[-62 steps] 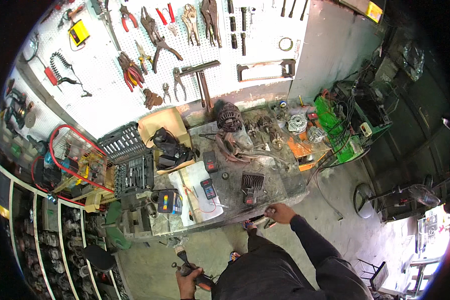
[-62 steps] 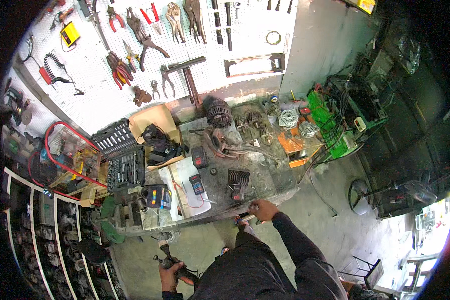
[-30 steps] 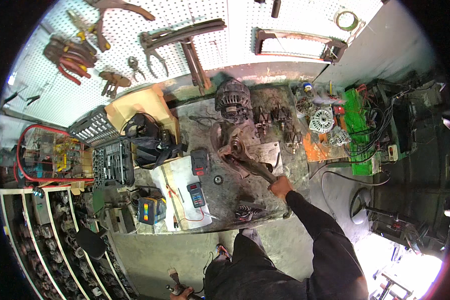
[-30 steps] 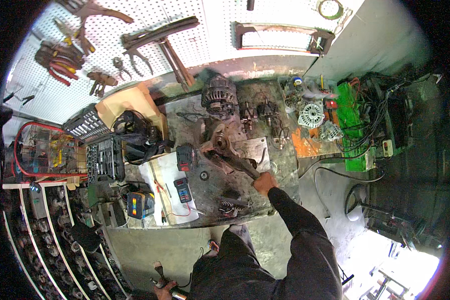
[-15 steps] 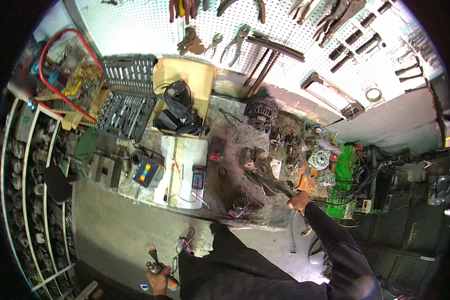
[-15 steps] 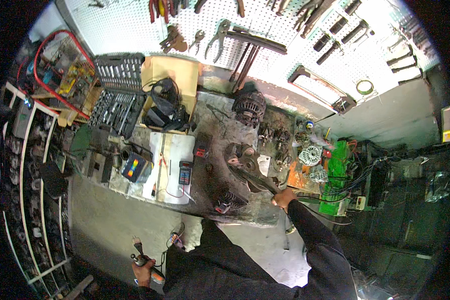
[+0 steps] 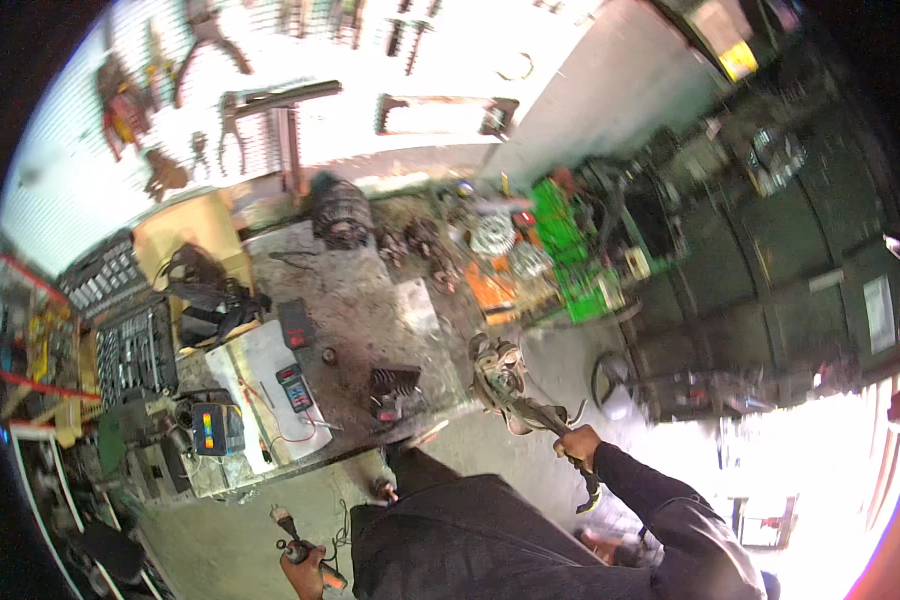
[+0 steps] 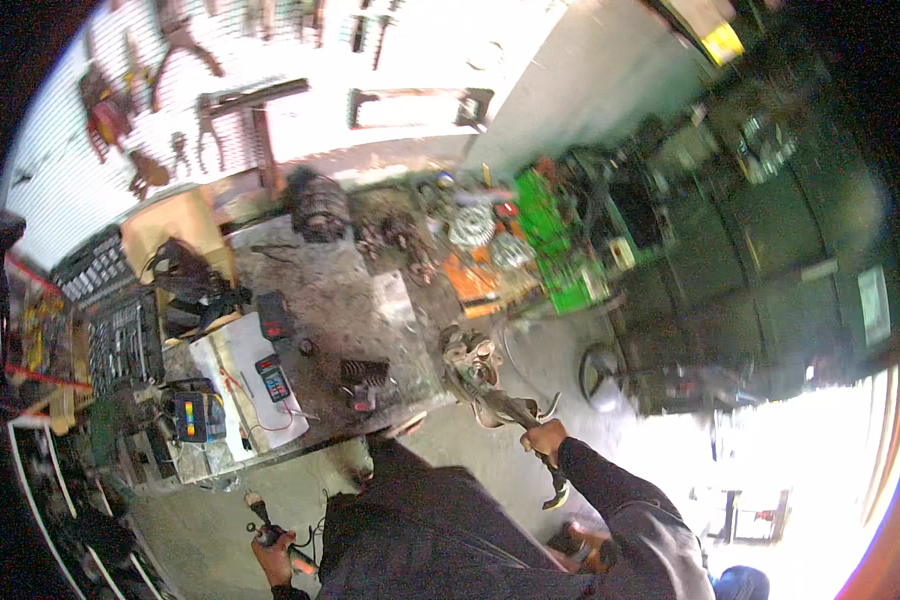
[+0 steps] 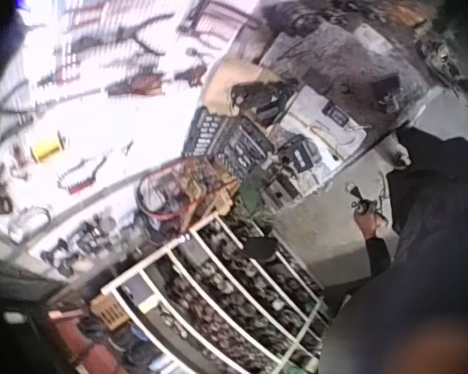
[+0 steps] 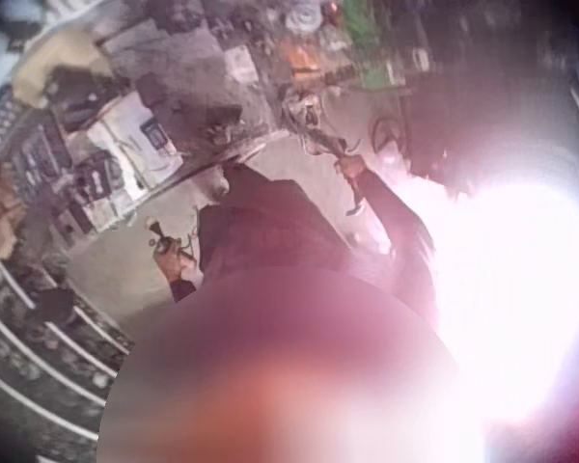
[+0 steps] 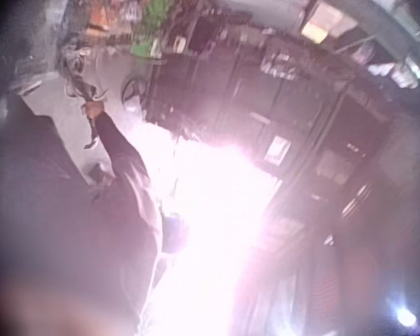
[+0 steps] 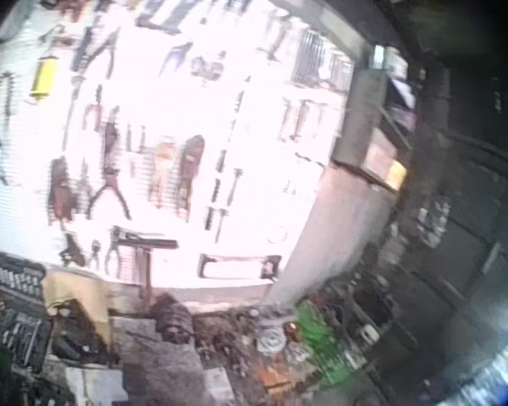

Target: The person is repairing a car part. They use a power tool to remove a bolt from the part and then inspect it.

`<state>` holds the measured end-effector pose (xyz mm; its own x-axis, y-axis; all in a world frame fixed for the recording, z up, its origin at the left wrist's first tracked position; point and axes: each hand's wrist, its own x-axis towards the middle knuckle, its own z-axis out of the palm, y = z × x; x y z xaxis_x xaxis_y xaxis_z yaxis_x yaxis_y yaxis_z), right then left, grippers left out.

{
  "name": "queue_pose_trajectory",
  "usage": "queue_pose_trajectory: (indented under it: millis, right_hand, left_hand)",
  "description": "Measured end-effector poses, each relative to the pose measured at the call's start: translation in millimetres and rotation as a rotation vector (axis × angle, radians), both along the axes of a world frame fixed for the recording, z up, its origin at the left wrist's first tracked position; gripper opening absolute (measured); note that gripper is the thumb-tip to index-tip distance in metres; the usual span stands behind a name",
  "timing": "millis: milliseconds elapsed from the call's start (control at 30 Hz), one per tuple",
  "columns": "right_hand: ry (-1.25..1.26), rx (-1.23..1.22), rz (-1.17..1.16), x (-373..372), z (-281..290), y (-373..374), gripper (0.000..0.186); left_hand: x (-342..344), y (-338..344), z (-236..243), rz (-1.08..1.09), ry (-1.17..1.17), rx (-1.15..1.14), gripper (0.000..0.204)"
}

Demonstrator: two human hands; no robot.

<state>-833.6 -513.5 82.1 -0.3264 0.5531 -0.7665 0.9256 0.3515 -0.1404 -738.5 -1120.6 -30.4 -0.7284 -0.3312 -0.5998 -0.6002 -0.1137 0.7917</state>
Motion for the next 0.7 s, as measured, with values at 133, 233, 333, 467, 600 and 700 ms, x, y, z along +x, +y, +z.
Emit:
queue_pose_trajectory:
  millis: [133,233,333,467,600,700]
  right_hand:
    - [0.001,-0.133,-0.507,125.0,19.3,-45.3,0.016]
    - [0.071,-0.234,-0.799,215.5,13.9,-78.0,0.016]
    - [0.038,-0.145,-0.98,303.4,-20.5,-112.6,0.014]
    - [-0.102,-0.162,-1.261,422.4,-69.5,-151.9,0.008]
    - [0.375,-0.112,0.108,527.5,-104.1,-207.8,0.017]
    - [-0.086,-0.282,-1.19,562.9,-137.0,-262.4,0.019]
  left_hand:
    - [-21.6,6.1,12.4,-0.163,0.031,0.038,0.022]
    - [-37.1,17.2,20.4,-0.394,-0.161,-0.034,0.043]
    - [-39.6,27.6,23.6,-0.615,-0.178,-0.051,0.039]
    - [-46.1,57.6,19.9,-0.724,-0.135,0.008,0.021]
    - [-67.3,108.3,14.2,-1.086,-0.128,-0.116,0.02]
    - [-86.0,167.9,3.8,-1.295,-0.101,-0.166,0.019]
